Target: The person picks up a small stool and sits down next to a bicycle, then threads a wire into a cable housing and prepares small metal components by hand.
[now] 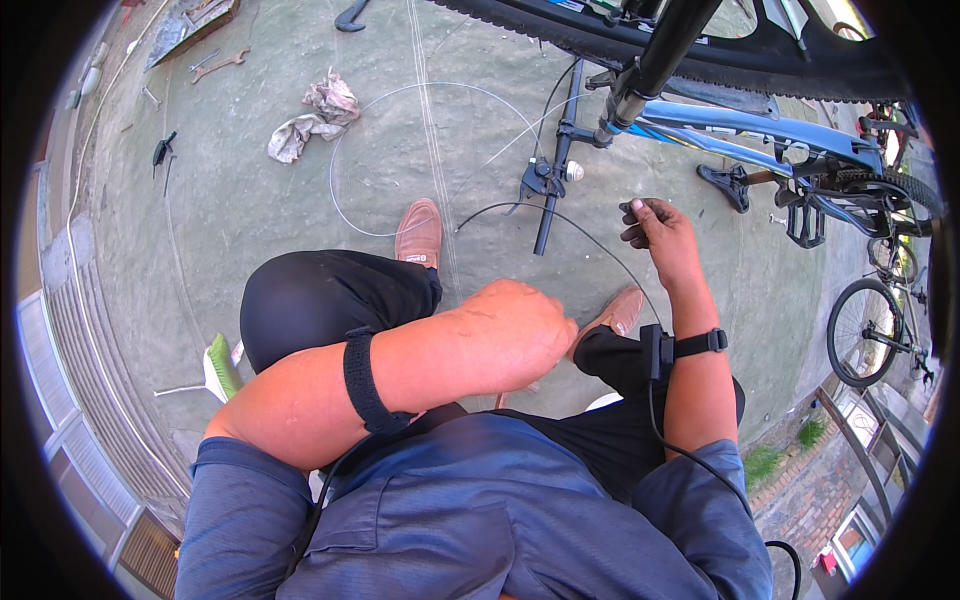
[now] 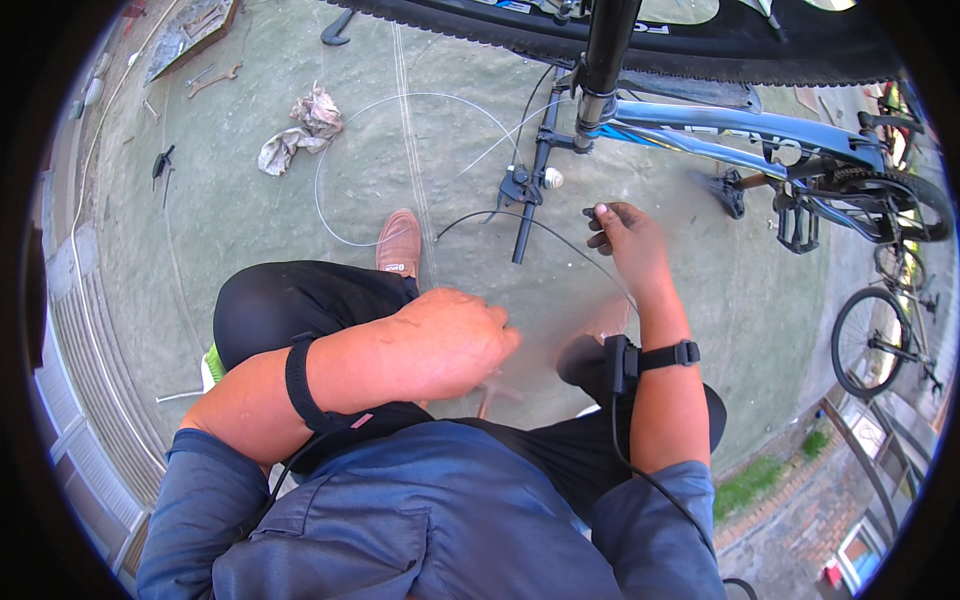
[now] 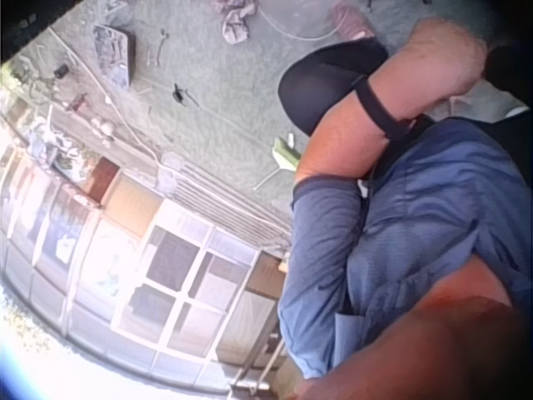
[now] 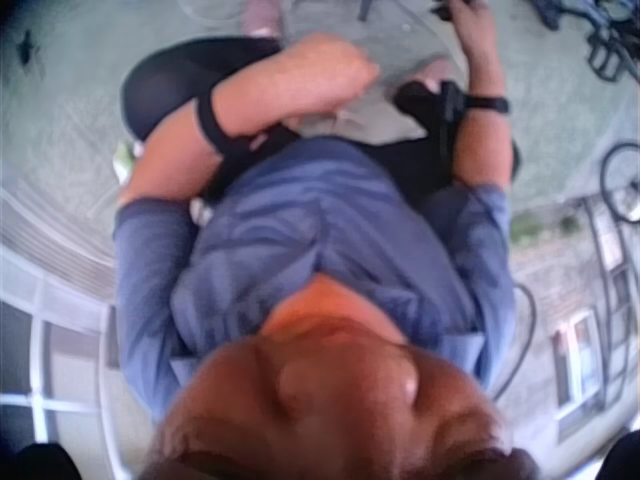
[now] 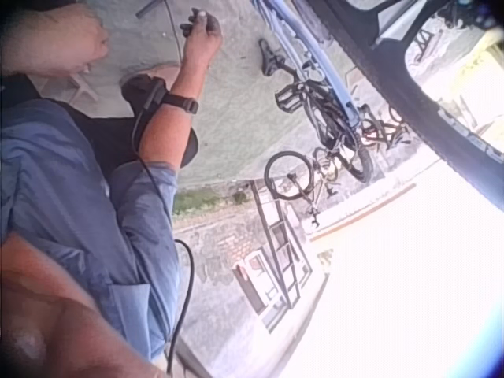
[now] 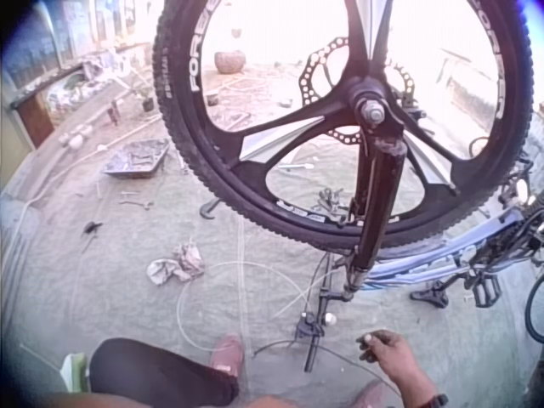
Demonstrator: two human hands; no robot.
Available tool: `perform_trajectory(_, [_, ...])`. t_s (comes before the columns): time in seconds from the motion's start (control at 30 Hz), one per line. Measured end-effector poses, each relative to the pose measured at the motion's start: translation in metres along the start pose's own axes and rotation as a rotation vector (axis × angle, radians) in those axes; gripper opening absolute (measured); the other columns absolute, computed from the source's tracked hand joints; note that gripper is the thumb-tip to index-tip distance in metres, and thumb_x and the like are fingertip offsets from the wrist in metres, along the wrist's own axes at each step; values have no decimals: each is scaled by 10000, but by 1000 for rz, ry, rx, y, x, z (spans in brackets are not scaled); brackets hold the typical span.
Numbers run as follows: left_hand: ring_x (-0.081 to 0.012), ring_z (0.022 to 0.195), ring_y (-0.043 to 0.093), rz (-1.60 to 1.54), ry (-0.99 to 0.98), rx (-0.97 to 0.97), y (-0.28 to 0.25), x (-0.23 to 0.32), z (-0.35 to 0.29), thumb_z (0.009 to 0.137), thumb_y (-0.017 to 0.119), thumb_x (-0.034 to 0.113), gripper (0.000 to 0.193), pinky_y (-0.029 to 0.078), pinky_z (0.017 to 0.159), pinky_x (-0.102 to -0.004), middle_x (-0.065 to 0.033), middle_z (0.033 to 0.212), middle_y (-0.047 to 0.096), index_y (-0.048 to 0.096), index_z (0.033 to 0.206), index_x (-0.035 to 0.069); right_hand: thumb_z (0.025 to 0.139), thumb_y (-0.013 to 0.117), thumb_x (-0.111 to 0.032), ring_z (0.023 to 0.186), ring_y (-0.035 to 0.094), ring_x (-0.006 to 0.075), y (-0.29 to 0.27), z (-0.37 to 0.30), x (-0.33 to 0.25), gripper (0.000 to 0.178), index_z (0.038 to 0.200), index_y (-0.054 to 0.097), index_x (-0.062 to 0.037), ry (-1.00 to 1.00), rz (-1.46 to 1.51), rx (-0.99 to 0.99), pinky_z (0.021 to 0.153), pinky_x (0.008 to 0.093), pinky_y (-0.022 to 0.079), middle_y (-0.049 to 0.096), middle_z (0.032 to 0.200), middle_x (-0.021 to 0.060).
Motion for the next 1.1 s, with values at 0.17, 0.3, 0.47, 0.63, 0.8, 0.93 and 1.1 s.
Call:
perform_trajectory(0.17, [-351, 852, 693, -1, -2, 4, 1, 0, 0, 760, 709, 146, 250, 553, 731, -457, -158, 894, 658, 643, 965, 17, 1011, 611, -313, 728, 670, 144, -1, 2, 2, 341, 1077, 680, 14, 11, 17, 2, 651, 271, 505, 698, 896, 72])
perform_trajectory(0.3, [-351, 853, 693, 3, 0, -1, 1, -1, 1, 756, 711, 142, 252, 554, 730, -457, -157, 895, 658, 643, 963, 17, 1012, 608, -334, 717, 669, 147, -1, 1, 0, 354, 1055, 678, 11, 19, 25, 6, 636, 271, 503, 688, 872, 64])
perform_trajectory(0.47, [-352, 855, 692, -2, -3, 8, 2, -1, 0, 751, 711, 136, 249, 554, 730, -457, -156, 893, 658, 642, 958, 16, 1012, 608, -351, 689, 664, 148, -1, 2, 2, 359, 1022, 675, 2, 18, 37, -6, 607, 271, 496, 677, 846, 58])
perform_trajectory(0.63, [-354, 845, 685, -4, 22, 16, 2, -2, 0, 764, 709, 154, 244, 549, 736, -460, -152, 889, 654, 644, 955, 17, 1013, 606, -338, 682, 660, 141, -5, 1, 4, 340, 1018, 677, -6, 57, 9, 0, 598, 270, 491, 674, 840, 53])
perform_trajectory(0.8, [-353, 841, 676, 16, -7, 27, 0, 0, 1, 807, 715, 212, 256, 544, 740, -460, -139, 887, 650, 644, 963, 22, 999, 626, -273, 696, 661, 133, 2, -1, 1, 292, 1069, 671, 7, -19, 36, -22, 610, 261, 489, 675, 870, 56])
perform_trajectory(0.93, [-350, 840, 674, 52, -6, 42, 0, 1, 3, 832, 715, 247, 267, 541, 734, -466, -129, 881, 647, 644, 969, 29, 965, 667, -212, 728, 673, 138, 3, -7, -12, 252, 1075, 671, 14, -49, 67, -15, 639, 271, 511, 676, 887, 61])
perform_trajectory(1.1, [-352, 830, 673, 64, -34, 21, -2, 4, 11, 839, 716, 267, 272, 535, 724, -475, -128, 878, 647, 647, 969, 38, 923, 690, -94, 775, 669, 130, 0, -19, -32, 205, 1086, 652, 23, -155, 87, -39, 699, 285, 552, 675, 918, 60])
Point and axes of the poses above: each hand's wrist, its own z-axis towards the middle knuckle, its own y-axis out of the palm, x = y × z, the point moved 6 cm from there along z, towards the middle knuckle
